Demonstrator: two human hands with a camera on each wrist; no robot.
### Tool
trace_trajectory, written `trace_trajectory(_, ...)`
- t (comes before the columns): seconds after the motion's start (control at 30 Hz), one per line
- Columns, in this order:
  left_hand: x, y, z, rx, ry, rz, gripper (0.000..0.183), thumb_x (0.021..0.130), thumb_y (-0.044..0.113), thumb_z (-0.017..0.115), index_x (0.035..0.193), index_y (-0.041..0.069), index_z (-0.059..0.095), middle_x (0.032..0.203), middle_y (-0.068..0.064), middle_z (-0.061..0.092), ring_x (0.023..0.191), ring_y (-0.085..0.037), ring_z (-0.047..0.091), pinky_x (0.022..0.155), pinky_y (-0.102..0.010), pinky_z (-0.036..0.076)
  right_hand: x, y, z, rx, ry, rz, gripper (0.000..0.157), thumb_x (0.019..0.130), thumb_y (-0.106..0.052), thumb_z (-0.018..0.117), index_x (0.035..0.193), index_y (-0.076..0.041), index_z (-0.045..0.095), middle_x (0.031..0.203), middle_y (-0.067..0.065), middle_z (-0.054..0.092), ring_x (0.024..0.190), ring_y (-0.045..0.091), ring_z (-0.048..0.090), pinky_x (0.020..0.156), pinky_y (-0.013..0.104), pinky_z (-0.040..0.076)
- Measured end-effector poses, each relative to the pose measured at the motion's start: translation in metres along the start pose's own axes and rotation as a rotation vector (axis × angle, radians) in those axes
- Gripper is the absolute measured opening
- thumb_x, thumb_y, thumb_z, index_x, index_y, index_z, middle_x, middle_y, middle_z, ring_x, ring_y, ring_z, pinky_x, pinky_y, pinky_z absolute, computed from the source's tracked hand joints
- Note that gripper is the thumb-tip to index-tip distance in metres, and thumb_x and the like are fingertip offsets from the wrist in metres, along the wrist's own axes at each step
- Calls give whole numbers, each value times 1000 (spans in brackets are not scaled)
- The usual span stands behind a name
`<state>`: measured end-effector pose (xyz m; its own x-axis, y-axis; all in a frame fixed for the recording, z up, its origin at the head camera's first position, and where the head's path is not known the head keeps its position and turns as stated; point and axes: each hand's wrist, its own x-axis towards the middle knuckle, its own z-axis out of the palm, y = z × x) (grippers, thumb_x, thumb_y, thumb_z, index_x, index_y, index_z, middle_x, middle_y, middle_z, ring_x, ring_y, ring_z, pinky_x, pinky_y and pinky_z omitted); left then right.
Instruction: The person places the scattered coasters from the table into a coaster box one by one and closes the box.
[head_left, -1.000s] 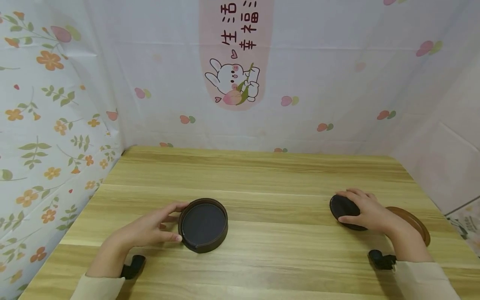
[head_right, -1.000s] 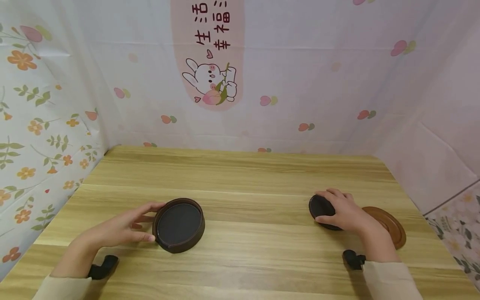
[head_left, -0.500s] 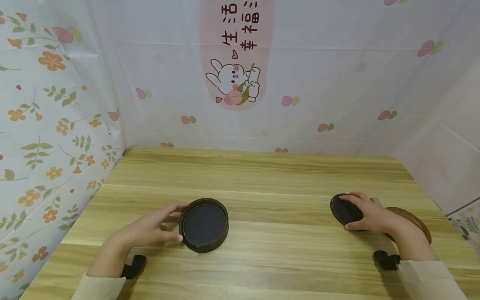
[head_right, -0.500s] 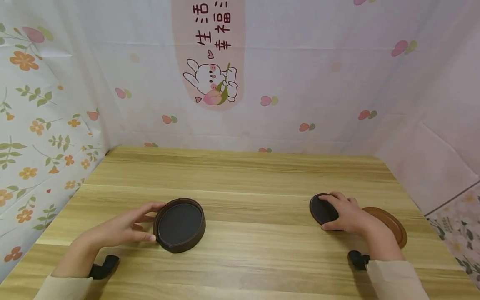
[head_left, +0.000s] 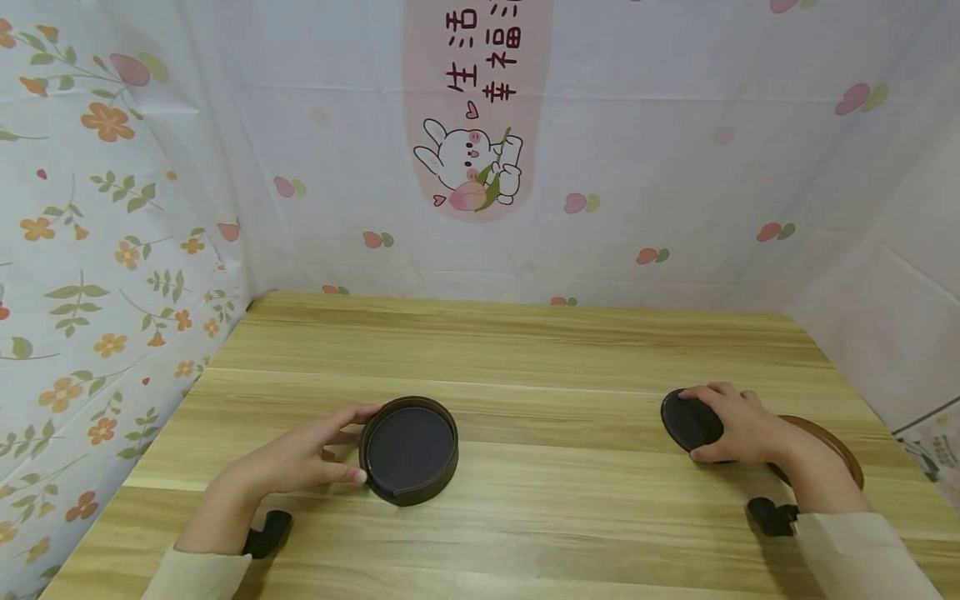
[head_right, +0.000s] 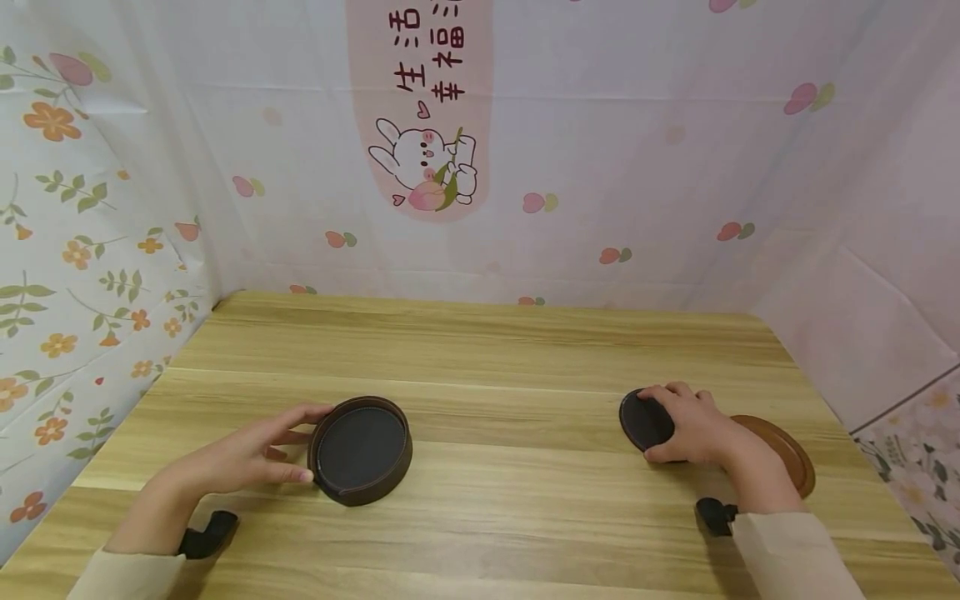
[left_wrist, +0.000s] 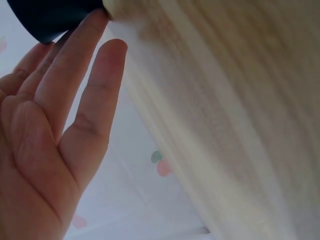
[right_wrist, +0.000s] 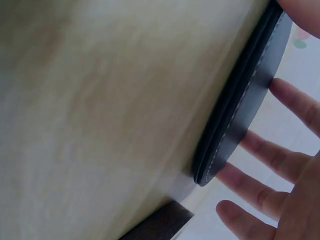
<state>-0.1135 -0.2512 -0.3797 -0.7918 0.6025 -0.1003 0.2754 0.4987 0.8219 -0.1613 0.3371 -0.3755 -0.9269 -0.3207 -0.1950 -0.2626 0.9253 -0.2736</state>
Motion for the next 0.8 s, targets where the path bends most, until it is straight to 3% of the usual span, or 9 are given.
trace_trajectory(0.8, 1, 1, -4, 45, -29, 11, 79, 90, 32, 73, 152, 4, 31, 154, -26, 38, 129, -51, 51, 93, -65, 48, 6, -16, -1, 7, 63, -33, 85, 74, -44, 84, 142, -8, 48, 141, 35, 35, 115, 62, 35, 77, 71, 42)
